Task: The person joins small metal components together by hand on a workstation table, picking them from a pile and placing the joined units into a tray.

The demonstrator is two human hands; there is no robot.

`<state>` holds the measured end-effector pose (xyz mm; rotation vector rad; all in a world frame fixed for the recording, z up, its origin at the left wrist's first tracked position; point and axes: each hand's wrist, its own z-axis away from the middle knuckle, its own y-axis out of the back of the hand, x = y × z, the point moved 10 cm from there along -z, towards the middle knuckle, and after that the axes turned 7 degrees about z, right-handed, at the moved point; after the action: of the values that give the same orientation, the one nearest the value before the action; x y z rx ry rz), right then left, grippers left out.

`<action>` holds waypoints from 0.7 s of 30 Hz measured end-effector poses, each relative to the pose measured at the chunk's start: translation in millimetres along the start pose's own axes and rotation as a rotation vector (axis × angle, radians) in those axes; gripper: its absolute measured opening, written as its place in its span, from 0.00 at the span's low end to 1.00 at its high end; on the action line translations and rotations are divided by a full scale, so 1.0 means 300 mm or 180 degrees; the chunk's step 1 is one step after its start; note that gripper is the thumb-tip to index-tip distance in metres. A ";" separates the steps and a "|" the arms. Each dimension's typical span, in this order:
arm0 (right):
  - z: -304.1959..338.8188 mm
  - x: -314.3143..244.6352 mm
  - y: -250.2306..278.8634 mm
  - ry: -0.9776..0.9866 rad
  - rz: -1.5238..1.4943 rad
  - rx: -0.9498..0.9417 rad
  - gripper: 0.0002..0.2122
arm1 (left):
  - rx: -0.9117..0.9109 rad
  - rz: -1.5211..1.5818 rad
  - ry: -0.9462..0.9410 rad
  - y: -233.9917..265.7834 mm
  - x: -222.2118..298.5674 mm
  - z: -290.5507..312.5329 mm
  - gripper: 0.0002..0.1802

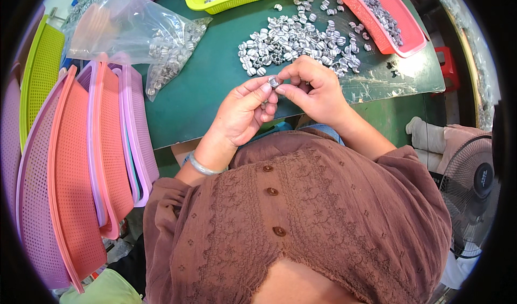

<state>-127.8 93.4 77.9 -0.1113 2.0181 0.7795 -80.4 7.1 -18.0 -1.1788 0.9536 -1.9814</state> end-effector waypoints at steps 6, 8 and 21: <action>0.008 -0.050 0.008 0.0422 0.0423 0.0232 0.06 | 0.0038 -0.0051 -0.0110 -0.020 -0.002 0.007 0.11; 0.011 -0.069 0.007 0.0580 0.0516 0.0281 0.07 | 0.0018 -0.0087 -0.0192 -0.014 0.011 0.009 0.11; 0.028 -0.095 0.021 0.0749 0.0680 0.0450 0.08 | -0.0132 0.0372 0.0064 -0.032 -0.020 0.018 0.11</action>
<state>-108.2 96.8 100.8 0.1006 2.3296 0.7821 -74.5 15.5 -10.8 -1.1017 1.0543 -1.8927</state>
